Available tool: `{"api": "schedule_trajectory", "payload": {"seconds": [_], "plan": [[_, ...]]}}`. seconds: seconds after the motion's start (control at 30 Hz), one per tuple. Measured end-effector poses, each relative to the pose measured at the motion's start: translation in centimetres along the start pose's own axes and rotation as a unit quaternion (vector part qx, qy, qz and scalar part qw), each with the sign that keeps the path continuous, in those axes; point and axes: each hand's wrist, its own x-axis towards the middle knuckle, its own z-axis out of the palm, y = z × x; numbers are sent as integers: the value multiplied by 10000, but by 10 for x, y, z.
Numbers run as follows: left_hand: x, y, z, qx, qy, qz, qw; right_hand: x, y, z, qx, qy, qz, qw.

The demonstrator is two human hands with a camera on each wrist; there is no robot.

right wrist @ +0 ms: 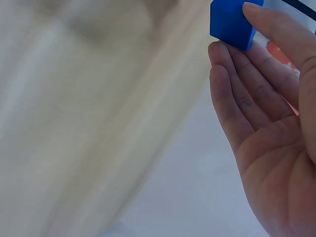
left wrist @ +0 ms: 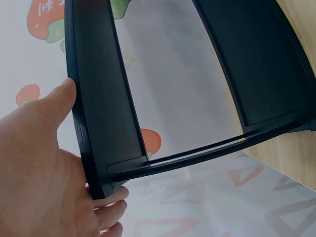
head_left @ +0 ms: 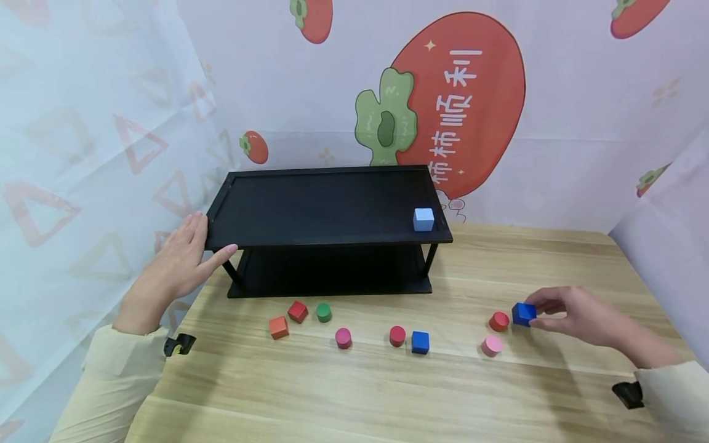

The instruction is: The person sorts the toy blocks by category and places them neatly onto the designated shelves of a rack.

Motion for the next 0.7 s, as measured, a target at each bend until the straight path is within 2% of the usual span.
{"api": "schedule_trajectory", "payload": {"seconds": [0.2, 0.4, 0.57, 0.7], "plan": [[0, 0, 0, -17, -74, -36, 10000, 22, -25, -28, -191, 107, -110, 9997], [0, -1, 0, -11, -54, -25, 10000, 49, -62, -59, -497, 23, 17, 9988], [1, -1, 1, 13, -41, -22, 10000, 73, -93, -83, -305, -251, 49, 9992], [1, -1, 1, 25, -7, 2, 10000, 92, -117, -98, -293, -274, -161, 9991]]}}
